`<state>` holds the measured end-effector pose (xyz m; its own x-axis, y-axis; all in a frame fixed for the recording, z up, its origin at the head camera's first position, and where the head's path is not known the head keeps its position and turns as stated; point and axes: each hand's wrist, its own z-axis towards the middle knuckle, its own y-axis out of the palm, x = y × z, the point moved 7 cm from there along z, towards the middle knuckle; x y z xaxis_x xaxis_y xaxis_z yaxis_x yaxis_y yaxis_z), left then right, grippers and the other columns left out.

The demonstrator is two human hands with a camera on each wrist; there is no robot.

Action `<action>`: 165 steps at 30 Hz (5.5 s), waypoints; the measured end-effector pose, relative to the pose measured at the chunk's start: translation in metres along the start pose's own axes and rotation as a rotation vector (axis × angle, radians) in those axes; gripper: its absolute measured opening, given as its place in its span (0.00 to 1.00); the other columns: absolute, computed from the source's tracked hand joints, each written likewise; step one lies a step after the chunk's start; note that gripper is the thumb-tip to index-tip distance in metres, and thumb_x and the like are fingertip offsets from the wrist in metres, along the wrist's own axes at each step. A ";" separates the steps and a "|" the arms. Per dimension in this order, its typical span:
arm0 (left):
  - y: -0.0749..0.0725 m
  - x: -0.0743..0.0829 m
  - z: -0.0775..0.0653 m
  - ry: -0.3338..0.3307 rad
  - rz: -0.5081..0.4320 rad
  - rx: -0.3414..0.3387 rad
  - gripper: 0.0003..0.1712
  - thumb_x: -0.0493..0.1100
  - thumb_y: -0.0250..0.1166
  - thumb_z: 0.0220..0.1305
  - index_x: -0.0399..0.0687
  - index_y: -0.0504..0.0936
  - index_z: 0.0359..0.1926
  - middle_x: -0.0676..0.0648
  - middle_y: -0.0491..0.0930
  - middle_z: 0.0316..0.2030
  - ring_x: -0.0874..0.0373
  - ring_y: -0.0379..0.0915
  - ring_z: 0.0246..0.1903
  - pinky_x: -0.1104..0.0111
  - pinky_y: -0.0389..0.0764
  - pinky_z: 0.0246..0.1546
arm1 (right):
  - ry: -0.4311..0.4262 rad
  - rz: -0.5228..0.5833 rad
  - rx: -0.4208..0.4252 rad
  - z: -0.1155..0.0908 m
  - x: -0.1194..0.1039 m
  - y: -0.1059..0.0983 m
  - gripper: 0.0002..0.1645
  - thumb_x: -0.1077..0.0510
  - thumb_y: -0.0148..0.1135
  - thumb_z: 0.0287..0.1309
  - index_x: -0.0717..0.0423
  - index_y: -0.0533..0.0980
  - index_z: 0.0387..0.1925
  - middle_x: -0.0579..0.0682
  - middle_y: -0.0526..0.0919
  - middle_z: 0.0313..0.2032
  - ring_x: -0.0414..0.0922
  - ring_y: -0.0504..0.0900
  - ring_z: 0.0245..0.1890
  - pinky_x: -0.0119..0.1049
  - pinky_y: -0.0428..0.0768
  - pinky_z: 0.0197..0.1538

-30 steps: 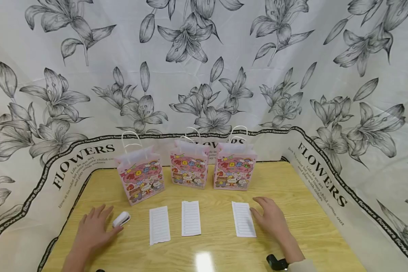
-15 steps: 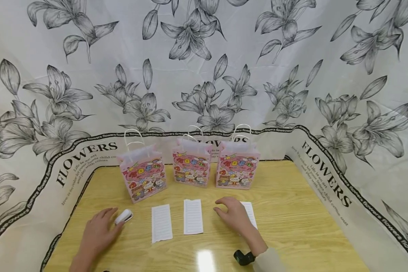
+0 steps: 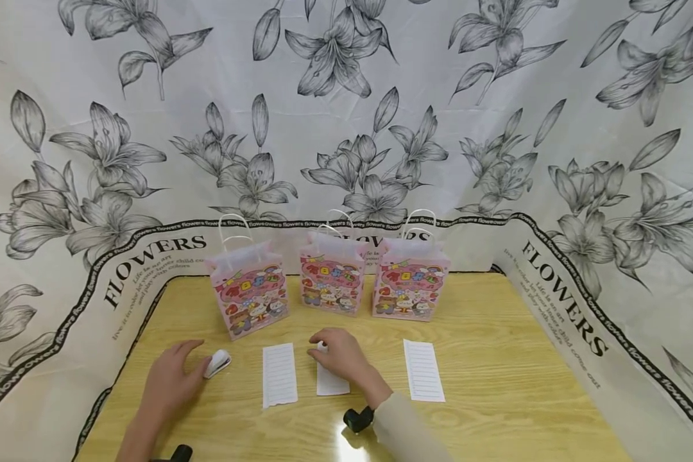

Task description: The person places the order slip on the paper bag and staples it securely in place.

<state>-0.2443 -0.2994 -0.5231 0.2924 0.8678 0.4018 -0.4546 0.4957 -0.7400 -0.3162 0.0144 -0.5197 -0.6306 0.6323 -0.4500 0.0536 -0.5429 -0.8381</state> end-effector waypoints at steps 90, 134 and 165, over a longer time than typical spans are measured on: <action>-0.024 0.014 0.154 -0.135 -0.326 -0.114 0.20 0.54 0.66 0.64 0.43 0.84 0.46 0.45 0.85 0.37 0.50 0.80 0.37 0.60 0.78 0.37 | -0.017 0.398 0.089 0.138 -0.047 -0.052 0.04 0.55 0.70 0.57 0.50 0.86 0.32 0.40 0.84 0.27 0.37 0.81 0.25 0.28 0.78 0.28; -0.010 0.028 0.147 -0.023 -0.469 -0.069 0.07 0.42 0.70 0.61 0.43 0.88 0.35 0.50 0.83 0.26 0.62 0.72 0.21 0.70 0.73 0.19 | -0.078 -0.051 0.025 0.165 -0.064 -0.059 0.09 0.49 0.70 0.57 0.50 0.83 0.32 0.42 0.78 0.32 0.39 0.76 0.32 0.30 0.75 0.36; -0.002 0.028 0.136 -0.027 -0.509 0.000 0.07 0.40 0.69 0.62 0.40 0.87 0.38 0.46 0.83 0.32 0.60 0.75 0.25 0.71 0.76 0.22 | -0.168 0.142 0.051 0.158 -0.054 -0.046 0.09 0.51 0.67 0.61 0.51 0.86 0.35 0.40 0.83 0.32 0.36 0.78 0.33 0.26 0.76 0.39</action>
<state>-0.3501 -0.2710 -0.4369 0.4547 0.5169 0.7253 -0.2604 0.8560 -0.4467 -0.4065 -0.0819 -0.4077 -0.7395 0.4492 -0.5013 0.1148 -0.6498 -0.7514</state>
